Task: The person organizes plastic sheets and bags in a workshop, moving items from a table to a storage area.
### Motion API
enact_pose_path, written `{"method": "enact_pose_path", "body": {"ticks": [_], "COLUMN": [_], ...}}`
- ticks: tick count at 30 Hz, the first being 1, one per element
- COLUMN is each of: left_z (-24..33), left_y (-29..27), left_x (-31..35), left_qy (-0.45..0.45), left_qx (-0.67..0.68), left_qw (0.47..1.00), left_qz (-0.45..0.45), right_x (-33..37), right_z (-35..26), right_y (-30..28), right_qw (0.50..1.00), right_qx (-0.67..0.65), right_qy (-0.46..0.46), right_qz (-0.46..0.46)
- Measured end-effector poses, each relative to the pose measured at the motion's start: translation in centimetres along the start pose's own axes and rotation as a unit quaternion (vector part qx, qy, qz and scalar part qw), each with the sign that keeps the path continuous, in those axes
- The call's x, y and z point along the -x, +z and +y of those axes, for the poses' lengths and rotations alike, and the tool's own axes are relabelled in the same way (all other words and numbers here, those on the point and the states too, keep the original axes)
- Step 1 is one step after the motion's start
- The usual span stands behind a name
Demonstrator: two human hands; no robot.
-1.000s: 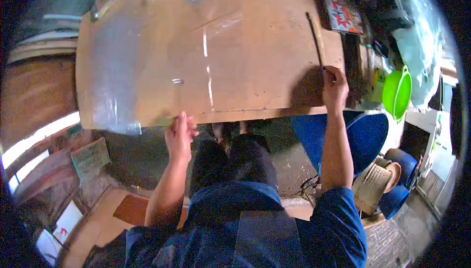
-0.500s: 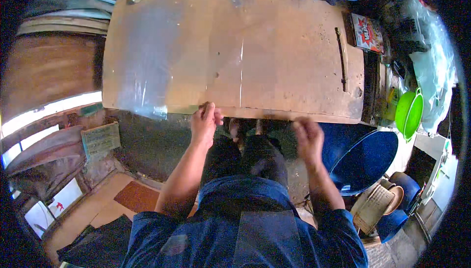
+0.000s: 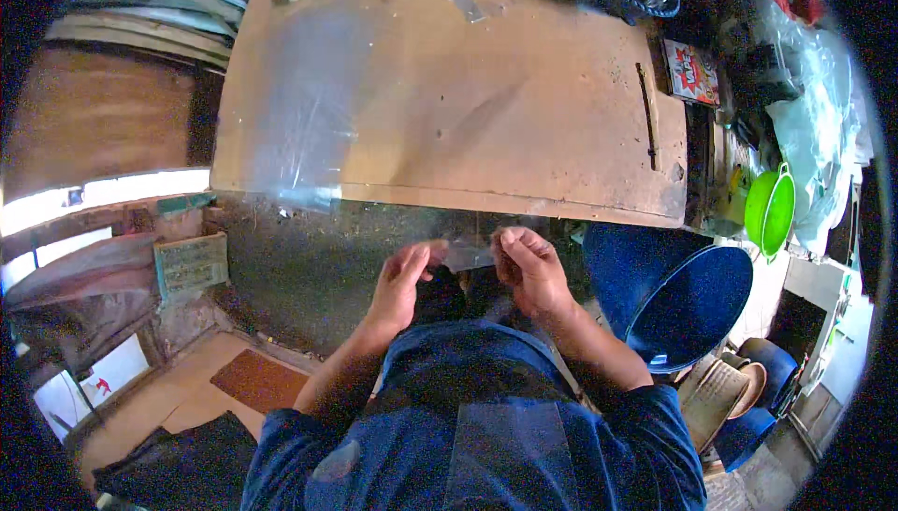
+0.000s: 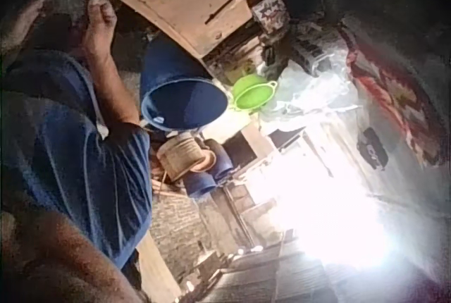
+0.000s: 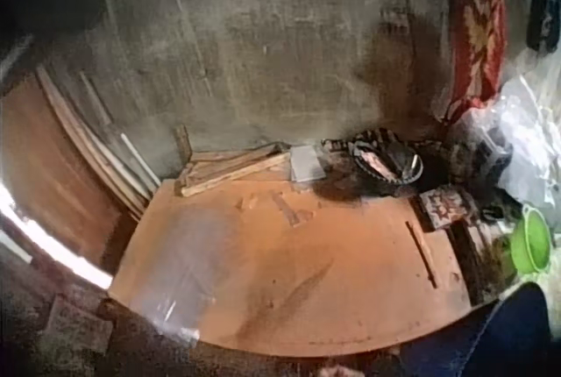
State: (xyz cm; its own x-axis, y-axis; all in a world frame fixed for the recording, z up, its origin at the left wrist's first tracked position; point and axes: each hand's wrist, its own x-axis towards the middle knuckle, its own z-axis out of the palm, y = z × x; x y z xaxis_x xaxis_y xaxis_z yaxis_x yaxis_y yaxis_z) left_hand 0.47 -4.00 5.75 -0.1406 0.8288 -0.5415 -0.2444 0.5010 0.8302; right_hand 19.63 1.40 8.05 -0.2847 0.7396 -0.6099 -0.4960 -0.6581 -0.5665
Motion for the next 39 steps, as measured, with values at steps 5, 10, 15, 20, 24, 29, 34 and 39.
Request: {"method": "enact_pose_path", "body": {"ticks": [5, 10, 15, 20, 24, 29, 34, 39], "left_z": [3.4, 8.6, 9.9, 9.6, 9.9, 10.1, 10.7, 10.0], "left_y": [0.8, 2.4, 3.1, 2.9, 2.6, 2.5, 2.5, 2.3], "left_x": [1.1, 4.5, 6.6, 7.7, 8.1, 8.4, 8.6, 8.0], "left_qy": [0.081, 0.137, 0.17, 0.203, 0.201, 0.2, 0.213, 0.217], "left_qx": [-0.1, -0.051, -0.014, -0.061, -0.072, -0.061, -0.093, -0.068], "left_qw": [0.991, 0.988, 0.982, 0.973, 0.975, 0.976, 0.971, 0.972], "left_qz": [-0.038, -0.055, -0.082, -0.091, -0.065, -0.057, -0.063, -0.051], "right_x": [2.5, 5.8, 7.8, 8.4, 9.3, 9.1, 8.9, 9.0], "right_z": [-1.3, -3.2, -3.1, -2.8, -3.6, -3.5, -3.4, -3.7], "right_y": [-0.2, 2.3, 3.0, 3.3, 4.0, 3.9, 3.9, 4.6], "right_qw": [0.992, 0.994, 0.978, 0.972, 0.967, 0.964, 0.962, 0.963], "right_qx": [0.081, 0.029, 0.061, 0.148, 0.193, 0.192, 0.209, 0.201], "right_qy": [-0.087, -0.101, -0.169, -0.123, -0.092, -0.094, -0.098, -0.093], "right_qz": [0.036, 0.003, -0.108, -0.134, -0.14, -0.158, -0.144, -0.153]}}
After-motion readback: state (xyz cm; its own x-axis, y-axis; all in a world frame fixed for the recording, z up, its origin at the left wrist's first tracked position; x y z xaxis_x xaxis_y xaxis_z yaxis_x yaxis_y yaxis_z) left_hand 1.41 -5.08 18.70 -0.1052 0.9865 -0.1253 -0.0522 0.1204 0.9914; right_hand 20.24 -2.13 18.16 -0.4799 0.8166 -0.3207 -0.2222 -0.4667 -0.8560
